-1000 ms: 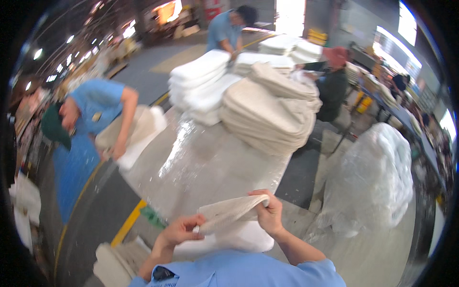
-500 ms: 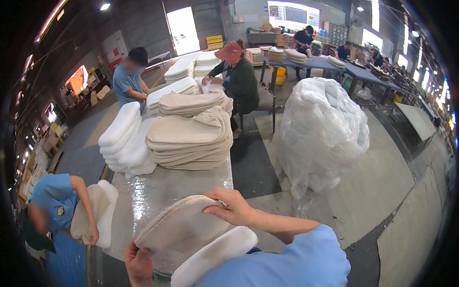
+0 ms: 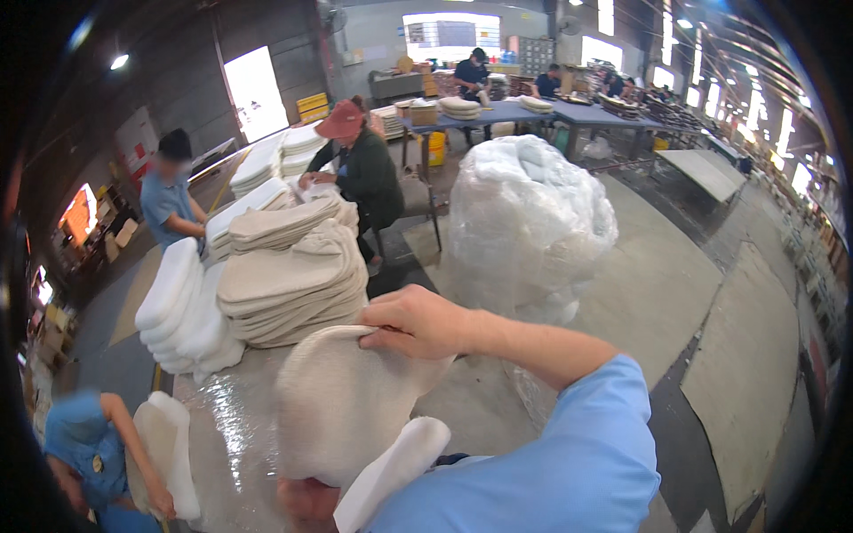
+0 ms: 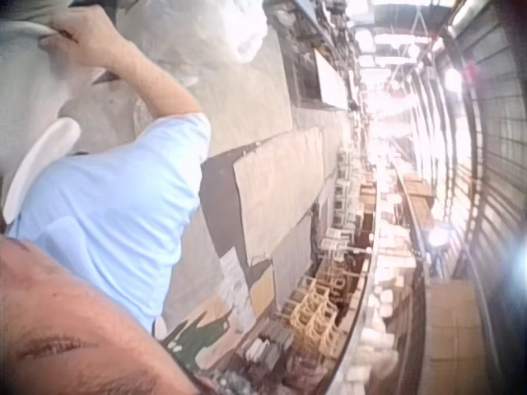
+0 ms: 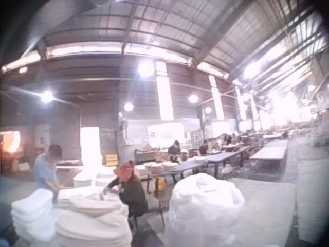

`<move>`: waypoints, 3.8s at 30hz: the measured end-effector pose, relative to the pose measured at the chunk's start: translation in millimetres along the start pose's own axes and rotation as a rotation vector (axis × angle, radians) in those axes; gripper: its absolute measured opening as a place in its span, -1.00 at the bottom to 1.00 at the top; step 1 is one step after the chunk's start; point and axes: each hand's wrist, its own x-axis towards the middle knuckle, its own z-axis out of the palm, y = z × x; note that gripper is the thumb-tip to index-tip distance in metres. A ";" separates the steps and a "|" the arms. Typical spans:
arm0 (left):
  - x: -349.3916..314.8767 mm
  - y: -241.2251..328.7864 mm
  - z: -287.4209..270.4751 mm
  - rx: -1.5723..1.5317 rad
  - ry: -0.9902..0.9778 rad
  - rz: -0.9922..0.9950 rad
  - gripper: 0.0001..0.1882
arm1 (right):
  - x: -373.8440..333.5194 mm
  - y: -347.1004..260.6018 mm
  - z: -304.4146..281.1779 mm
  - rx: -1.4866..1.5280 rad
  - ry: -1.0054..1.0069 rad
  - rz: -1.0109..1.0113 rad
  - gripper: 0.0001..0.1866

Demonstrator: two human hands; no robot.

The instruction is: The person inserts white foam inserts into beige fabric covers and stacks the finished cushions on a table. They handle each cushion one at a time, aligning the foam and cover, then placing the completed unit on a growing pile.

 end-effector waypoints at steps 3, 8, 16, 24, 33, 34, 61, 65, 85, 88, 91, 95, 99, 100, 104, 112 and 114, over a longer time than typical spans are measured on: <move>2.3 -3.3 9.1 -0.099 0.132 -0.029 -0.40 | 20.1 -29.0 -29.5 0.028 -0.418 0.094 -0.77; -7.5 -16.1 -1.4 0.004 0.204 -0.148 -0.35 | 56.3 -33.0 29.4 0.997 -1.033 0.478 -0.51; -1.2 -20.8 -15.0 0.106 0.374 -0.224 -0.28 | 4.9 8.9 296.5 1.011 -0.405 0.401 -0.51; -4.8 -19.8 -26.9 0.140 0.449 -0.237 -0.20 | 4.6 0.5 276.4 0.831 -0.395 0.363 -0.47; -20.6 -23.8 -36.8 0.127 0.493 -0.239 -0.11 | 0.7 -15.3 287.3 0.913 -0.574 0.361 -0.54; -24.5 -21.9 -39.7 0.124 0.507 -0.225 -0.10 | 2.7 -18.5 289.0 0.933 -0.605 0.364 -0.56; -163.8 -126.1 19.8 -0.513 0.562 0.628 -0.78 | 62.1 -105.3 315.7 0.737 -1.832 0.993 -0.75; -160.5 -132.0 13.8 -0.447 0.695 0.777 -0.77 | 59.7 -105.3 341.2 0.647 -1.841 0.830 -0.77; -178.2 -114.7 -9.1 -0.300 1.051 0.776 -0.78 | 53.3 -137.6 400.6 0.433 -1.814 0.506 -0.74; -181.4 -111.4 -13.3 -0.350 1.025 0.817 -0.80 | 49.9 -140.1 409.1 0.305 -1.749 0.278 -0.77; -178.3 -113.3 -24.2 -0.351 1.090 0.842 -0.81 | 41.5 -153.7 415.2 0.141 -1.590 -0.011 -0.81; -169.2 -116.0 -41.3 -0.356 1.313 0.812 -0.82 | 27.4 -148.6 426.2 0.108 -1.443 -0.121 -0.83; -171.0 -107.3 -53.9 -0.313 1.473 0.781 -0.82 | 25.0 -155.0 433.4 0.198 -1.368 -0.022 -0.81; -172.0 -102.8 -57.4 -0.284 1.511 0.759 -0.82 | 25.9 -156.4 435.8 0.159 -1.370 -0.015 -0.79; -167.4 -105.2 -77.2 -0.240 1.580 0.732 -0.80 | 28.9 -149.2 448.9 0.064 -1.414 0.063 -0.75; -157.0 -111.8 -112.4 -0.158 1.692 0.587 -0.75 | 31.2 -140.5 464.5 0.154 -1.524 0.376 -0.70; -156.0 -112.3 -118.2 -0.130 1.712 0.581 -0.75 | 31.5 -138.5 465.6 0.150 -1.524 0.368 -0.70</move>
